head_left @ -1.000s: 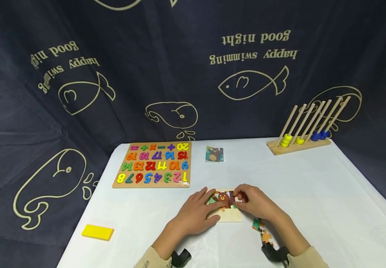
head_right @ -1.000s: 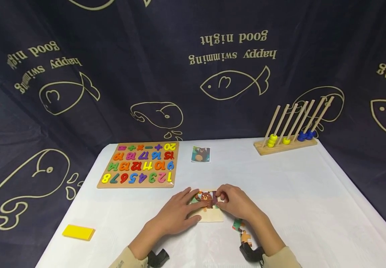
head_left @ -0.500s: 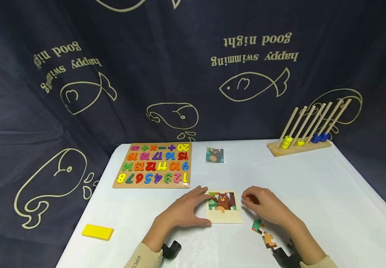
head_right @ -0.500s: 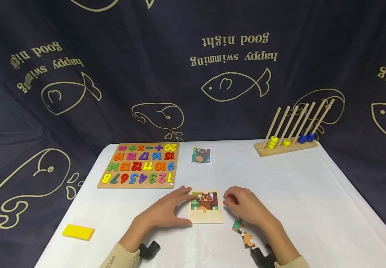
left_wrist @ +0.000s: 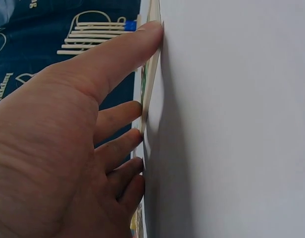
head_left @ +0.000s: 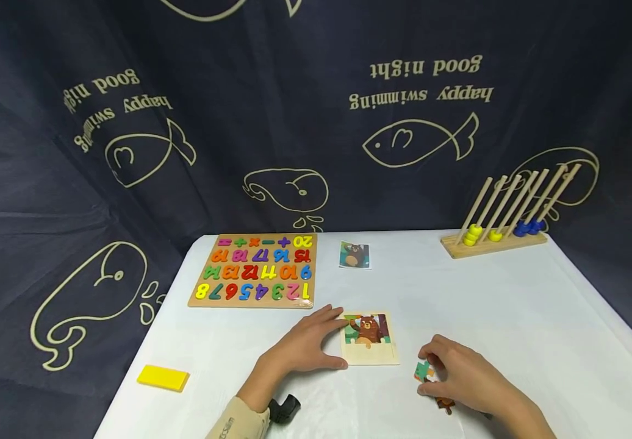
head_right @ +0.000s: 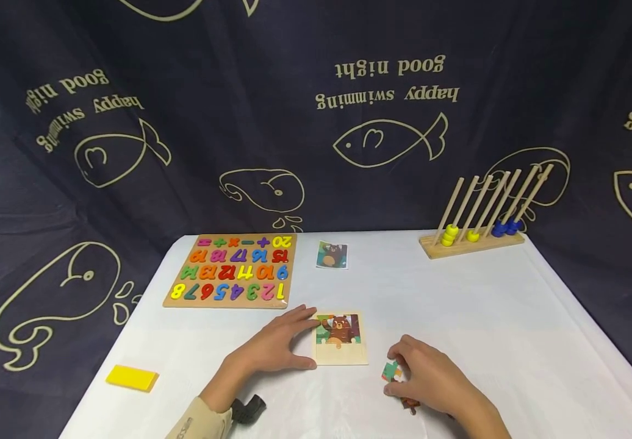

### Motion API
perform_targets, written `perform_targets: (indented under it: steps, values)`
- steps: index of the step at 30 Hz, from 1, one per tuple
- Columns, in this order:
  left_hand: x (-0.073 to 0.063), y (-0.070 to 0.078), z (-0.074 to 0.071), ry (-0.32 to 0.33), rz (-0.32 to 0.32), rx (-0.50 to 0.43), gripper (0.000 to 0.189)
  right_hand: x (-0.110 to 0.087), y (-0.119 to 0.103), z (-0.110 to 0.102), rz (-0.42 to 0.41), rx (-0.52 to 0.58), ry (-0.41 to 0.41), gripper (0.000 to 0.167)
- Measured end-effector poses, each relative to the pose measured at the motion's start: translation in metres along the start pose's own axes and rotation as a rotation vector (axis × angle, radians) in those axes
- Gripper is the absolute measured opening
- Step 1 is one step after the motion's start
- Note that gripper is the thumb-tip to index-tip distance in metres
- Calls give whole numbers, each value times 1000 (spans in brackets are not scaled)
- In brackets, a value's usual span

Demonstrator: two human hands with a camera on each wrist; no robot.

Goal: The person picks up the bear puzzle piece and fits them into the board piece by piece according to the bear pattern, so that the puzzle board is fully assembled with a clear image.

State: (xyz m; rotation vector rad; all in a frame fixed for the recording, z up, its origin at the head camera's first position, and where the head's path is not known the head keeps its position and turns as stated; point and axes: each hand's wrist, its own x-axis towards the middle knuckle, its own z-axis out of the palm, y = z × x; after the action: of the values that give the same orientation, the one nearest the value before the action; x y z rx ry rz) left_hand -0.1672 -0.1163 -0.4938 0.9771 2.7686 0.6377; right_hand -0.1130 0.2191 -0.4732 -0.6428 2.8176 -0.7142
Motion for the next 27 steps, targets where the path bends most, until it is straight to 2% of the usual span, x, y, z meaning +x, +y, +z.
perform_targets:
  steps: [7,12,18,22,27]
  values:
    - [0,-1,2,-7,-11,-22,83,0,-1,2,-86,24,2,23]
    - [0,1,1,-4,-8,-14,82,9,-8,5,-95,-11,43,26]
    - [0,1,0,-1,-14,-6,82,24,-17,6,-94,-34,51,29]
    - [0,2,-1,3,-17,-5,82,31,-20,9,-118,-10,39,28]
    - [0,3,-1,15,-12,-3,81,37,-22,13,-186,46,38,17]
